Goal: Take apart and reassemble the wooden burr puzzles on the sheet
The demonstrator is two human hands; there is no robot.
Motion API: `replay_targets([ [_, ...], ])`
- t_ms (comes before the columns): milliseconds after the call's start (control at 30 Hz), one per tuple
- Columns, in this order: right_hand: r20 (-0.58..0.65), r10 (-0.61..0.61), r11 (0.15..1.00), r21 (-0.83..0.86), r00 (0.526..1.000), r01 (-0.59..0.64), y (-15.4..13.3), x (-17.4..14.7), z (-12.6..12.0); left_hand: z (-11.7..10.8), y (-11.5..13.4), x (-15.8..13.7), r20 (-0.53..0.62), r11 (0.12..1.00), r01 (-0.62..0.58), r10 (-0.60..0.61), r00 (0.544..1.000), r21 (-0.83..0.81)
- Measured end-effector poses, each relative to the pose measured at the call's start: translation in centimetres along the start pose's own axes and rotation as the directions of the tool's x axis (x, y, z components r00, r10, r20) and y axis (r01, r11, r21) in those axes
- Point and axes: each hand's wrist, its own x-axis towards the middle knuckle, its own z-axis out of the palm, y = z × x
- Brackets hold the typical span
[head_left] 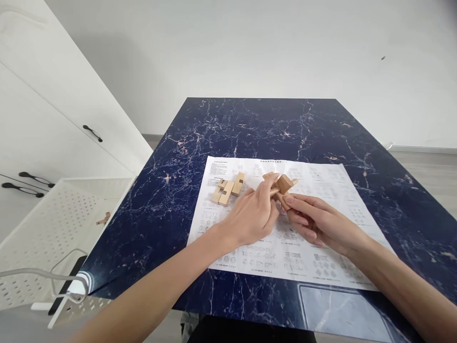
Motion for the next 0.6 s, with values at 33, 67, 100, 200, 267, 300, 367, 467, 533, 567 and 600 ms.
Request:
replay_targets([
  [33,-0.01,-0.006,1.0,0.018,1.0,0.007,-0.1,-0.1,0.1,-0.1,0.0,0.1,-0.003,0.999,0.012,-0.012,1.0,-0.034],
  [67,-0.021,-0.013,0.999,0.036,1.0,0.014,-0.2,-0.1,0.1,-0.1,0.0,0.1,-0.013,0.997,0.032,-0.033,0.999,-0.069],
  [100,-0.033,-0.017,0.998,0.054,0.999,0.019,-0.3,-0.1,0.2,-0.1,0.0,0.1,-0.026,0.994,0.053,-0.056,0.998,-0.097],
  [200,-0.121,-0.032,0.987,0.15,0.992,0.05,-0.5,0.2,0.1,0.3,-0.1,0.1,-0.069,0.991,0.086,-0.093,0.993,-0.104],
  [267,-0.226,-0.061,0.963,0.244,0.972,0.117,-0.4,0.5,-0.4,0.5,-0.2,0.0,-0.086,0.992,0.095,-0.102,0.991,-0.084],
  [300,-0.277,-0.081,0.944,0.288,0.957,0.163,-0.4,0.7,-0.8,0.6,-0.2,0.0,-0.084,0.992,0.098,-0.104,0.991,-0.077],
  [367,-0.368,-0.127,0.9,0.348,0.921,0.263,-0.3,1.1,-1.7,0.6,-0.1,-0.1,-0.061,0.993,0.102,-0.106,0.992,-0.065],
  [467,-0.474,-0.22,0.857,0.324,0.853,0.401,-0.3,1.3,-3.2,0.4,0.1,-0.1,-0.026,0.994,0.101,-0.102,0.994,-0.043],
  [533,-0.516,-0.292,0.854,0.239,0.805,0.462,-0.4,1.3,-3.6,0.3,0.2,-0.1,-0.015,0.995,0.098,-0.098,0.995,-0.028],
  [567,-0.529,-0.317,0.859,0.192,0.787,0.474,-0.5,1.2,-3.6,0.2,0.3,0.0,-0.012,0.995,0.097,-0.097,0.995,-0.023],
  [600,-0.534,-0.326,0.871,0.151,0.78,0.467,-0.6,1.1,-3.4,0.2,0.3,0.0,-0.01,0.995,0.096,-0.096,0.995,-0.019],
])
